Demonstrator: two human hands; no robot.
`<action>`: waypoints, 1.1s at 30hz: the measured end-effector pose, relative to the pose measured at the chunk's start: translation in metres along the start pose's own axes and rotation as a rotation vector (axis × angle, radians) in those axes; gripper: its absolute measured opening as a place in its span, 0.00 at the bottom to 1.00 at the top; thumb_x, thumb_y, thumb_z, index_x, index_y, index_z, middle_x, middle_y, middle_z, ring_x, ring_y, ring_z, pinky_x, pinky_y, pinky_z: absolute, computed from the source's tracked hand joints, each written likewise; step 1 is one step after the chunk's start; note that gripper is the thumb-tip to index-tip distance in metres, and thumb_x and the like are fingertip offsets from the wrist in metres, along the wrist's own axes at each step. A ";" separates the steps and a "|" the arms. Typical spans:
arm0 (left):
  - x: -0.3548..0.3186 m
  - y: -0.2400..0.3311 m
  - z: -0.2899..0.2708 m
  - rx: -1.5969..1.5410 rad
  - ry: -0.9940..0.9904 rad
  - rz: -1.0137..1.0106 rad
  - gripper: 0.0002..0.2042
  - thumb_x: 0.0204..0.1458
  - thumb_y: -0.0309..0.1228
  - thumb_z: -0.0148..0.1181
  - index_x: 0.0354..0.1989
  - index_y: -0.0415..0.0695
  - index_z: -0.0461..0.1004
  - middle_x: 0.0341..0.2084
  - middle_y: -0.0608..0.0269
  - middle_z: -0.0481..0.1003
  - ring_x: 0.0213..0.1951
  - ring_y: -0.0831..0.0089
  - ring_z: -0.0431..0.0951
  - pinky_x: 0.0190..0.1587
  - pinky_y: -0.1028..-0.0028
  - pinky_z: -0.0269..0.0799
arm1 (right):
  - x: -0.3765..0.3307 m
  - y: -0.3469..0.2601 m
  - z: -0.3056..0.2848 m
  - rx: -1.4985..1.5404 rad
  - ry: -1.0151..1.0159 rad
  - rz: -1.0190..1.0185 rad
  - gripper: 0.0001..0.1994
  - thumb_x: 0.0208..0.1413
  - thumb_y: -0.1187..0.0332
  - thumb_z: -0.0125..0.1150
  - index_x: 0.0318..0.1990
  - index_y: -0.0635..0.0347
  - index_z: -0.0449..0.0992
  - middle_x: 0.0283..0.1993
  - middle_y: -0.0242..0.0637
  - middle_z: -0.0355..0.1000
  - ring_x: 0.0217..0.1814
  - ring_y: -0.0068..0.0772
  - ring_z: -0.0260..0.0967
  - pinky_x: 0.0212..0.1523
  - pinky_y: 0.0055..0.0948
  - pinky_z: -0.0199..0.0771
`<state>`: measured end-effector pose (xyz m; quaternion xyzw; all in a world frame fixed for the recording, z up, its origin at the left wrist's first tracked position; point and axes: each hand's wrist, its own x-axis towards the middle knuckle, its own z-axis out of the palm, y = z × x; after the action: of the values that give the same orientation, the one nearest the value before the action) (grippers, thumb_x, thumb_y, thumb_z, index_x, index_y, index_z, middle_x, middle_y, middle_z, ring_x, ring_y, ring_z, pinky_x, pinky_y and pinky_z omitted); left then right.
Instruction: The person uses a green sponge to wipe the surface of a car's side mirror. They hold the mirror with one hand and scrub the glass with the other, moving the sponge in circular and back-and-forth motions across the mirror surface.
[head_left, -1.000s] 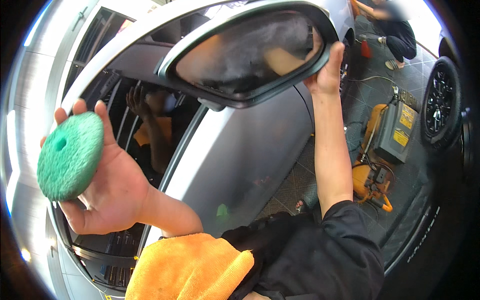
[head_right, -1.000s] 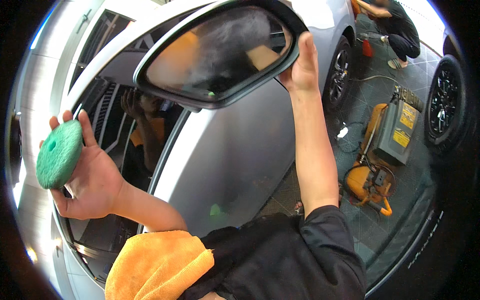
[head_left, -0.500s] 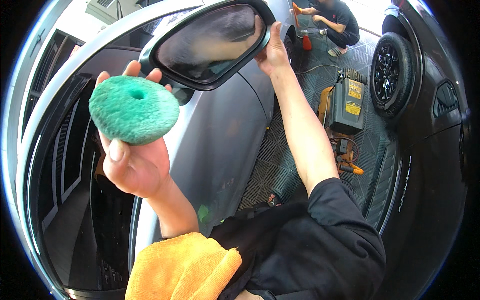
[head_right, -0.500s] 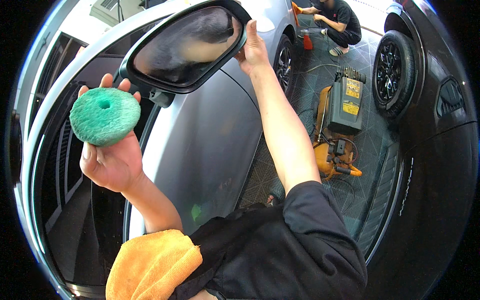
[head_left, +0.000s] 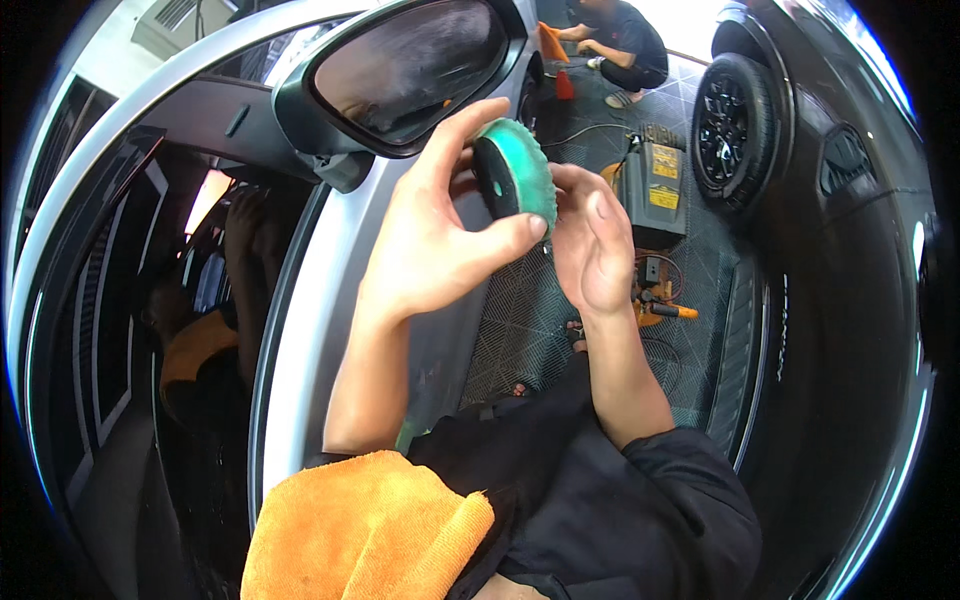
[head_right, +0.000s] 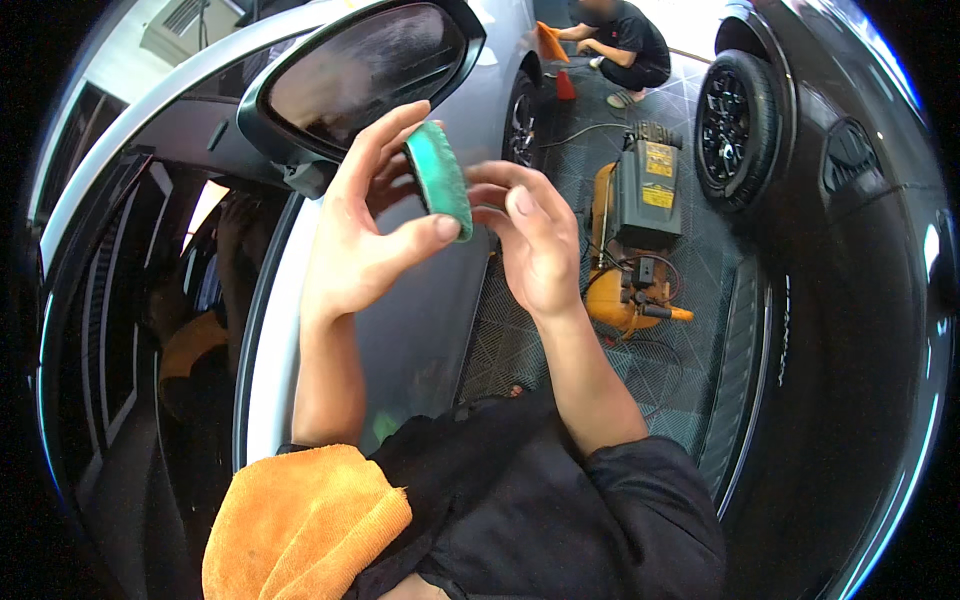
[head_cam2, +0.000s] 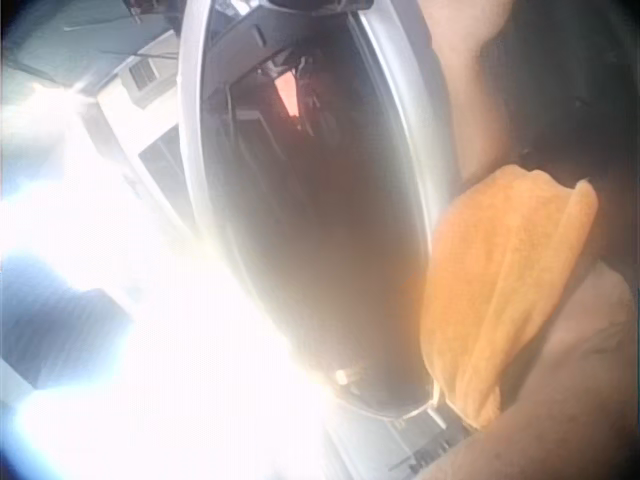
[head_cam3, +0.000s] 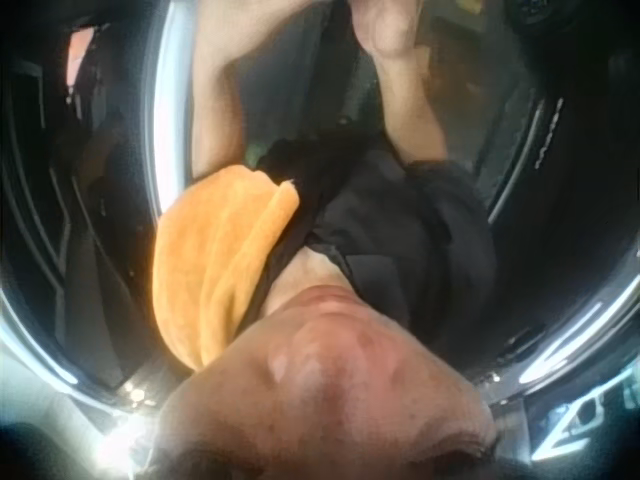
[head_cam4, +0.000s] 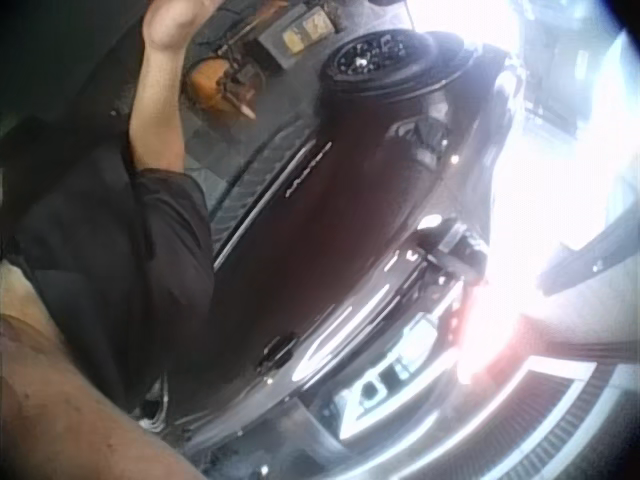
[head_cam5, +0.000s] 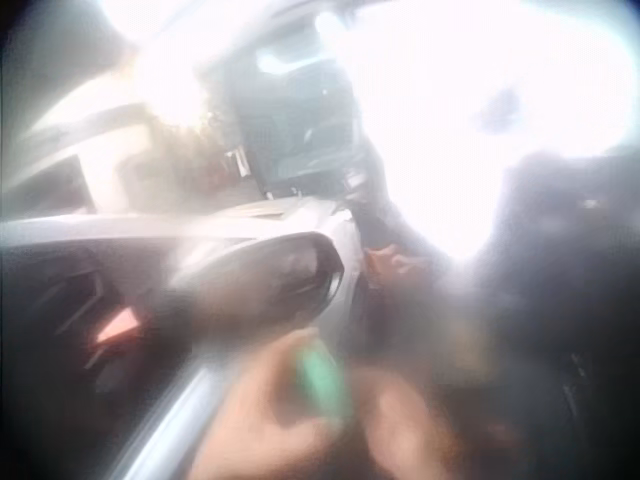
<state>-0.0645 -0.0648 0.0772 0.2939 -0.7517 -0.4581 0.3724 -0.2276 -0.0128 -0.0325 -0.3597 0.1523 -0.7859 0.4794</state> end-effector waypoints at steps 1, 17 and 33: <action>0.000 -0.003 0.002 -0.252 -0.062 -0.004 0.44 0.40 0.34 0.76 0.71 0.44 0.64 0.62 0.47 0.73 0.60 0.58 0.77 0.65 0.57 0.71 | -0.009 -0.004 0.004 -0.001 0.032 -0.025 0.22 0.71 0.56 0.53 0.61 0.66 0.72 0.57 0.44 0.76 0.55 0.35 0.75 0.57 0.36 0.74; 0.021 -0.068 0.044 -1.195 -0.411 -0.143 0.49 0.50 0.66 0.53 0.69 0.33 0.60 0.59 0.22 0.68 0.64 0.32 0.69 0.67 0.45 0.68 | -0.025 -0.014 0.008 0.679 -0.159 0.383 0.26 0.75 0.48 0.42 0.68 0.59 0.62 0.56 0.48 0.76 0.47 0.49 0.81 0.47 0.46 0.86; 0.047 -0.055 0.006 -0.591 -0.487 -0.263 0.33 0.55 0.46 0.57 0.60 0.30 0.73 0.57 0.48 0.77 0.59 0.60 0.77 0.66 0.62 0.68 | -0.005 -0.022 -0.030 0.572 -0.098 0.613 0.26 0.71 0.56 0.53 0.61 0.76 0.68 0.46 0.52 0.80 0.41 0.44 0.84 0.37 0.36 0.89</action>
<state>-0.0900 -0.1205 0.0392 0.1510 -0.6100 -0.7543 0.1900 -0.2615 -0.0010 -0.0423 -0.1871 0.0051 -0.5996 0.7781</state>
